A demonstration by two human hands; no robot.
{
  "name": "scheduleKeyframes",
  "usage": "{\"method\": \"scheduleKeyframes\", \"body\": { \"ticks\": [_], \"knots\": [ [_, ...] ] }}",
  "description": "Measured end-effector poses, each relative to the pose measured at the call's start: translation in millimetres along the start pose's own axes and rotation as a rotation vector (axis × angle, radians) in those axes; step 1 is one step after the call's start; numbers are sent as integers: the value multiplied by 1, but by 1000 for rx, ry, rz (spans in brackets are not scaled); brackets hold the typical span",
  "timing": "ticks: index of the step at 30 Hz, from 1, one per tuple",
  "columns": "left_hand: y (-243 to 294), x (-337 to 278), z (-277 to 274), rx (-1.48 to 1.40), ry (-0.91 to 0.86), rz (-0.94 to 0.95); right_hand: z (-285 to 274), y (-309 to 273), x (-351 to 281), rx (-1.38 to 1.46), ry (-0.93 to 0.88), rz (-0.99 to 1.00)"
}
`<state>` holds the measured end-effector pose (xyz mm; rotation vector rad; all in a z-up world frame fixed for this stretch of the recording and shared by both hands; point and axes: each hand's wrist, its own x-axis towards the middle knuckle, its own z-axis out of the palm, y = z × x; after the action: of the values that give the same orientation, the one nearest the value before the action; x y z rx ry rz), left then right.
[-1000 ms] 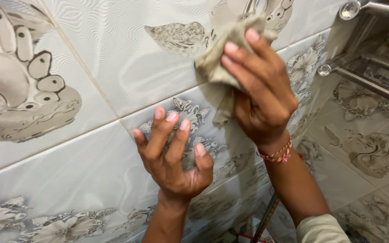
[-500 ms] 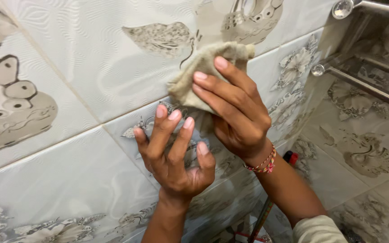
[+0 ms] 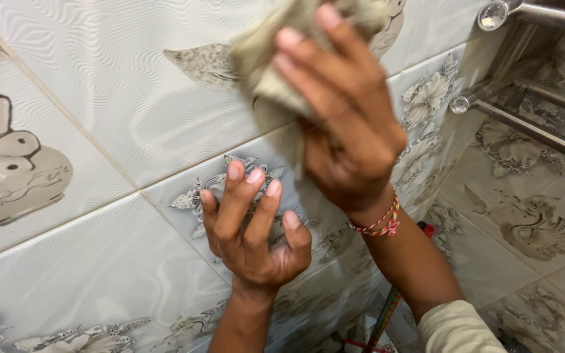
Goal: The person wipes tiled bathroom walls using a cloth, moving the cloth across floral patterns and along grout lines.
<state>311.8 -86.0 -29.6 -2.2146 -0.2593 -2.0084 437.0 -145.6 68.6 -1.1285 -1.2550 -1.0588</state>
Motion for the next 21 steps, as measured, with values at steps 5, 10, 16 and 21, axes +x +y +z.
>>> {"method": "scheduleKeyframes", "body": {
  "ticks": [5, 10, 16, 21],
  "knots": [
    [1, -1, 0, -2, -7, 1, -5, 4, -22, 106, -147, -160],
    [0, -5, 1, -24, -13, -2, -9, 39, -53, 26, -104, -139],
    [1, -7, 6, -35, 0, -10, -15, 59, -37, -48, 20, -43],
    [2, -6, 7, -28, 5, -19, -9, 32, -22, -24, 35, 81]
  ]
}}
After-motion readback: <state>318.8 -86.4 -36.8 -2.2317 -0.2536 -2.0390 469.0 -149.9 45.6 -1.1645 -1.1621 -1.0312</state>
